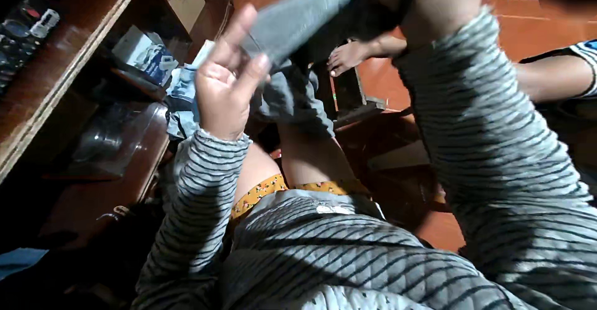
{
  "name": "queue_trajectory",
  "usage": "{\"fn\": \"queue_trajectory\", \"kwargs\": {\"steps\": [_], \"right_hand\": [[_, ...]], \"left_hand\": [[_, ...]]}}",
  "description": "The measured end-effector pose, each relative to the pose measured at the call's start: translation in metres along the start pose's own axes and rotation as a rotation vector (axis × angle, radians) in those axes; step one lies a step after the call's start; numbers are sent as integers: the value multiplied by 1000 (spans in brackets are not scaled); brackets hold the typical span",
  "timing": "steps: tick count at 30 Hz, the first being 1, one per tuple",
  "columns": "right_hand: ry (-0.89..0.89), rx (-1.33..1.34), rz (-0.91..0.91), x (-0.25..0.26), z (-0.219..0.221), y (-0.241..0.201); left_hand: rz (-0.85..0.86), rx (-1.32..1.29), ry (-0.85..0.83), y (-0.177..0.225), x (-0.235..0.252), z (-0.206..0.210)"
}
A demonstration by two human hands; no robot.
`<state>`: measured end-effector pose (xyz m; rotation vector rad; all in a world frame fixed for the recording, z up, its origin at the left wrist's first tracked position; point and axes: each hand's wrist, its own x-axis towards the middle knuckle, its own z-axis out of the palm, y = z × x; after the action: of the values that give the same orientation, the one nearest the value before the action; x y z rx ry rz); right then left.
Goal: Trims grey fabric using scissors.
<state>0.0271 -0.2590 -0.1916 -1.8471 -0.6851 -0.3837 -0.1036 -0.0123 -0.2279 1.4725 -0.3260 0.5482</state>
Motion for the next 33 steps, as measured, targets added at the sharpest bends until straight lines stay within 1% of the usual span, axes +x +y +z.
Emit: {"fn": "queue_trajectory", "kwargs": {"steps": [2,3,5,6,7,8,10,12,14,16,18,21,24,28,33], "right_hand": [[-244,-85,164,-36,0,31],[-312,-101,243,-57,5,56],[-354,-77,319,-102,15,108],[-369,-40,372,-122,18,111],[-359,11,430,-144,20,96],[-369,85,470,-165,21,79],[-449,331,541,-197,23,54],[-565,669,608,-219,25,45],[-701,968,714,-231,27,41],[-816,1112,792,-239,27,39],[-908,1155,802,-241,29,35],[-931,1197,786,-244,42,30],[-891,1245,784,-241,61,28],[-825,1243,790,-232,82,16],[-745,1284,798,-231,106,13]], "left_hand": [[-224,50,-49,-27,-34,-5],[-342,91,-51,-42,-53,-6],[-501,146,-47,-66,-87,-12],[-557,165,-29,-72,-97,-15],[-602,159,-18,-74,-104,-19],[-612,146,-19,-74,-108,-23],[-556,133,-45,-75,-108,-30],[-500,175,-88,-71,-98,-33],[-476,215,-90,-68,-89,-34],[-474,185,-67,-65,-82,-31],[-474,114,-46,-63,-78,-29],[-477,73,-38,-60,-78,-27],[-495,106,-35,-55,-82,-25],[-439,103,-62,-52,-87,-25],[-458,100,-56,-46,-94,-15]]}}
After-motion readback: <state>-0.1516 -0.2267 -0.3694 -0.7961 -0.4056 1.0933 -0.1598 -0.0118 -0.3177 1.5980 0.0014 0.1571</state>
